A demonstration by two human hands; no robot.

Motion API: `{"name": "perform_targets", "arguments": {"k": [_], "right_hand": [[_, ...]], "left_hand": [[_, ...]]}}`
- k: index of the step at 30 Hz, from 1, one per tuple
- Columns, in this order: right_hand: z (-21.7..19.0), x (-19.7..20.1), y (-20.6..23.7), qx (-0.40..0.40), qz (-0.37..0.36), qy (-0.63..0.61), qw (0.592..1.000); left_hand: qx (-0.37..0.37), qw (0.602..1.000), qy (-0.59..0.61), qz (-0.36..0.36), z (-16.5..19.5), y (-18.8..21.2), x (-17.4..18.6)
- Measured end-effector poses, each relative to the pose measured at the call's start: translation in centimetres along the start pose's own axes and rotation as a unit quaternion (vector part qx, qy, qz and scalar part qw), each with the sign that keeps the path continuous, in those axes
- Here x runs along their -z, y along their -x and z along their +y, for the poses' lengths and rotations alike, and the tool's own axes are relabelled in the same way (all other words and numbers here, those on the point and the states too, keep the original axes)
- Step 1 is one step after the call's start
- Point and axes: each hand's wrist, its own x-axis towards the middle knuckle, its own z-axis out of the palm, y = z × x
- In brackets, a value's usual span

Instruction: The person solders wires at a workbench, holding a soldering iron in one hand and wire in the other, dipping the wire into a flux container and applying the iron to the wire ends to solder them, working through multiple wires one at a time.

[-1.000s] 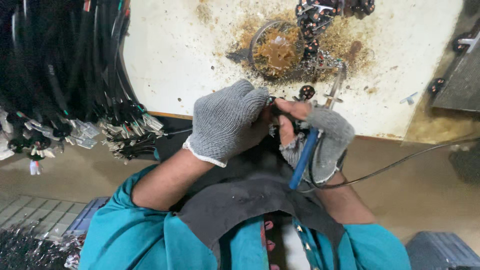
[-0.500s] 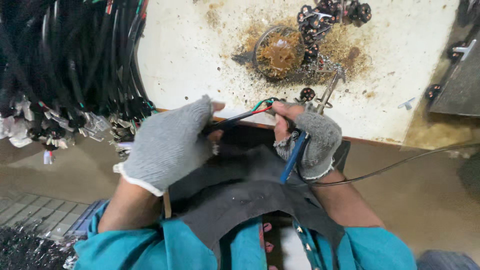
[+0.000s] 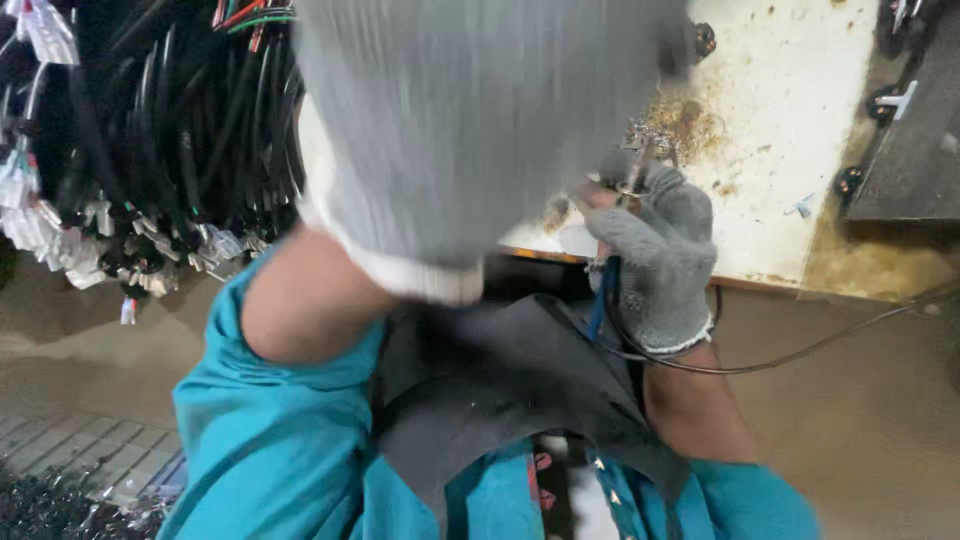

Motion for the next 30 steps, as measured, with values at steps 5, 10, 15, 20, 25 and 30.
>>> {"name": "perform_targets", "arguments": {"k": [5,10,15,20,25,30], "right_hand": [[-0.2,0.6,0.0,0.288,-0.083,0.342,0.89],[0.7,-0.7,0.1,0.159,-0.033,0.395,0.904],[0.4,-1.5,0.3,0.158,-0.02,0.4,0.903],[0.8,-1.5,0.4,0.175,-0.021,0.433,0.884],[1.9,-1.2,0.5,0.243,-0.037,0.43,0.869],[2.9,0.4,3.1,0.053,-0.014,0.223,0.973]], "left_hand": [[0.004,0.956,0.206,-0.21,1.9,7.1,-4.2],[0.212,0.963,-0.074,-0.146,-2.8,17.3,0.0],[0.269,0.889,-0.36,-0.093,-5.9,18.8,5.7],[0.262,0.862,-0.414,-0.13,-7.5,15.6,5.3],[0.257,0.921,-0.28,-0.084,-6.3,15.7,6.4],[0.305,0.946,-0.025,-0.101,-3.2,16.8,3.7]]}}
